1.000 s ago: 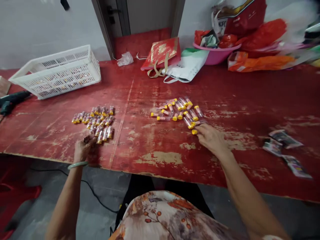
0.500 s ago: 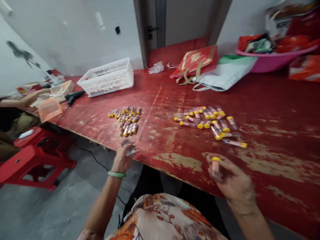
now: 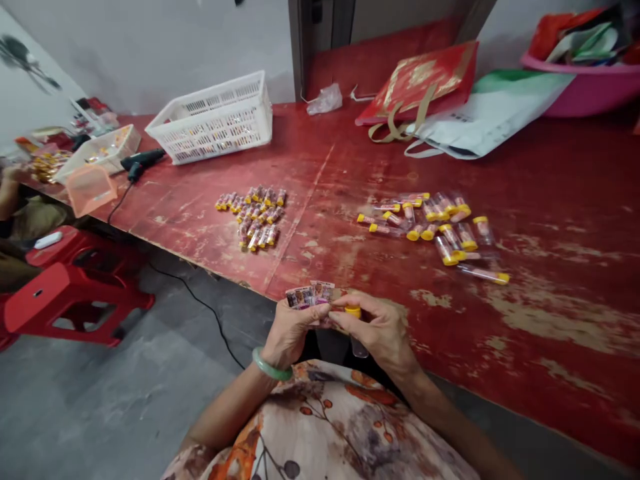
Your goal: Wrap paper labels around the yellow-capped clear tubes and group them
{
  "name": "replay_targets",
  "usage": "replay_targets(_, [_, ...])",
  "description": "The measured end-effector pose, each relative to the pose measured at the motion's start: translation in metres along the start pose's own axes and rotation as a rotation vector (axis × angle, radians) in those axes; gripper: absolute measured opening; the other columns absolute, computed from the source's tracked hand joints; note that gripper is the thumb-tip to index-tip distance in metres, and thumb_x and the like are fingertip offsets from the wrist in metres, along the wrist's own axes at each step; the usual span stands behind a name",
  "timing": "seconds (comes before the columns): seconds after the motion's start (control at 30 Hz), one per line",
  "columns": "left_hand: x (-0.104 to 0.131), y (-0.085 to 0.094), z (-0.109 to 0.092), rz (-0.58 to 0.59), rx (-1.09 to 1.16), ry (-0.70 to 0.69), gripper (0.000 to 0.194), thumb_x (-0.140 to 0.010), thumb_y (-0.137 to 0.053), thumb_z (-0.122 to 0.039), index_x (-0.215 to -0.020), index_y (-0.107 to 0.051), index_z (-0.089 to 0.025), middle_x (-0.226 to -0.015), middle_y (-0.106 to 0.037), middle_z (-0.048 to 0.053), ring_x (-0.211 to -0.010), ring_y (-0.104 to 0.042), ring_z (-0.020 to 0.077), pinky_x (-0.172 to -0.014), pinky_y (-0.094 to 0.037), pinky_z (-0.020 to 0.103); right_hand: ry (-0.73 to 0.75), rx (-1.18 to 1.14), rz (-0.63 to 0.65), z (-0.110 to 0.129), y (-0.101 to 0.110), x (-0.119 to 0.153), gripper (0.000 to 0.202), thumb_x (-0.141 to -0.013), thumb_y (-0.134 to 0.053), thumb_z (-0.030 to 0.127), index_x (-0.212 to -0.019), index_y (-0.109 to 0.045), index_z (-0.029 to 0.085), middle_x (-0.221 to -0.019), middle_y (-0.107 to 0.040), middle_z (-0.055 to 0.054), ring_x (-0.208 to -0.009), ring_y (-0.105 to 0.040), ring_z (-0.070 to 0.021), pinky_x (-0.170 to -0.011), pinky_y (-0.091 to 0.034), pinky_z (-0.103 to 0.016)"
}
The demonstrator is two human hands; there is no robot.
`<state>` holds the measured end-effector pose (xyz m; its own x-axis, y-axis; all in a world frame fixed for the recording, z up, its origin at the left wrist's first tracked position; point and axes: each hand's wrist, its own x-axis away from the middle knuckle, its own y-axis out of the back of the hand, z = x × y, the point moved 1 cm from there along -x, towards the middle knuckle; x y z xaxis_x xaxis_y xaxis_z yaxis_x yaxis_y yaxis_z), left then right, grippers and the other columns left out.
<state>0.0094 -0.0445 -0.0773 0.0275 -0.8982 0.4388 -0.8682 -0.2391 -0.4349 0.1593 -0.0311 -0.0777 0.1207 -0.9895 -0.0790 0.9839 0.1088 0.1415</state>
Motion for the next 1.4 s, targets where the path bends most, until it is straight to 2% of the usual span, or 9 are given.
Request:
replay_targets(0.13, [-0.015,-0.007,0.005,0.061,-0.008,0.047,0.038,-0.051,-0.09,-0.027,-0.081,-0.073,-0.011,-0.069,-0.07,0.004,-0.058,-0.063,0.0131,-0.059,-0.053,0.025,-0.064,-0.136,-0.01,-0.015,0.002,-0.008,0.011,-0.069,-0.072,0.03,-0.065,-0.071,0.02,-0.065,-0.062,-0.001,-0.061,-0.054,-0.0131,-0.056,-0.04,-0.025])
replay_targets(0.37, [-0.028,-0.006,0.013,0.155,-0.086,0.112,0.035,-0.055,-0.088,-0.027,-0.083,-0.074,-0.011,-0.07,-0.069,0.004,-0.057,-0.06,0.0119,-0.057,-0.051,0.024,-0.429,-0.479,-0.063,-0.034,0.005,-0.012,0.026,-0.06,-0.081,0.037,-0.078,-0.073,0.019,-0.073,-0.068,-0.002,-0.062,-0.058,-0.0146,-0.058,-0.047,-0.026])
replay_targets(0.53, [-0.027,-0.005,0.015,0.249,-0.177,0.169,0.038,-0.057,-0.087,-0.031,-0.087,-0.074,-0.011,-0.071,-0.07,0.004,-0.058,-0.062,0.0131,-0.058,-0.05,0.025,-0.406,-0.36,-0.022,-0.038,0.017,-0.02,0.021,-0.06,-0.079,0.036,-0.064,-0.069,0.017,-0.062,-0.061,0.0,-0.057,-0.051,-0.0119,-0.054,-0.04,-0.024])
replay_targets(0.7, [-0.03,-0.003,0.013,0.244,-0.239,0.223,0.033,-0.063,-0.084,-0.037,-0.078,-0.074,-0.01,-0.059,-0.066,0.004,-0.05,-0.059,0.0114,-0.053,-0.048,0.022,-0.356,-0.221,0.117,-0.04,0.029,-0.033,0.021,-0.063,-0.075,0.037,-0.063,-0.068,0.017,-0.06,-0.059,0.001,-0.059,-0.05,-0.0118,-0.058,-0.04,-0.025])
replay_targets(0.83, [-0.034,-0.006,0.015,0.173,-0.193,0.221,0.035,-0.061,-0.085,-0.032,-0.087,-0.075,-0.011,-0.072,-0.071,0.006,-0.059,-0.064,0.0131,-0.056,-0.05,0.022,-0.343,-0.218,0.049,-0.039,0.039,-0.029,0.027,-0.07,-0.072,0.044,-0.07,-0.068,0.017,-0.062,-0.058,0.001,-0.056,-0.049,-0.0101,-0.053,-0.04,-0.023])
replay_targets(0.97, [-0.036,-0.009,0.018,0.051,-0.049,0.226,0.039,-0.055,-0.088,-0.031,-0.085,-0.073,-0.011,-0.079,-0.072,0.007,-0.066,-0.065,0.0149,-0.06,-0.052,0.024,-0.348,-0.407,0.02,-0.037,0.054,-0.006,0.032,-0.078,-0.067,0.047,-0.09,-0.063,0.018,-0.07,-0.058,-0.001,-0.051,-0.048,-0.0099,-0.042,-0.039,-0.021])
replay_targets(1.13, [-0.033,-0.017,0.02,-0.038,0.106,0.231,0.037,-0.05,-0.091,-0.029,-0.074,-0.069,-0.012,-0.066,-0.066,0.002,-0.055,-0.059,0.011,-0.056,-0.049,0.023,-0.115,-0.42,-0.004,-0.029,0.051,0.025,0.016,-0.082,-0.066,0.029,-0.094,-0.057,0.021,-0.091,-0.056,-0.003,-0.063,-0.061,-0.0124,-0.055,-0.054,-0.027])
replay_targets(1.27, [-0.027,-0.027,0.021,-0.06,0.139,0.233,0.036,-0.052,-0.09,-0.031,-0.073,-0.067,-0.012,-0.065,-0.066,0.002,-0.056,-0.059,0.0111,-0.057,-0.048,0.024,0.239,-0.174,-0.118,-0.021,0.037,0.031,0.017,-0.082,-0.064,0.018,-0.096,-0.056,0.023,-0.092,-0.058,-0.004,-0.079,-0.062,-0.0163,-0.066,-0.054,-0.029])
replay_targets(1.4, [-0.022,-0.031,0.021,-0.069,0.2,0.23,0.038,-0.05,-0.091,-0.029,-0.076,-0.068,-0.012,-0.071,-0.068,0.002,-0.061,-0.062,0.0119,-0.061,-0.049,0.023,0.424,0.158,-0.148,-0.016,0.033,0.032,0.026,-0.08,-0.066,0.015,-0.102,-0.055,0.023,-0.095,-0.062,-0.004,-0.085,-0.063,-0.0176,-0.072,-0.054,-0.031])
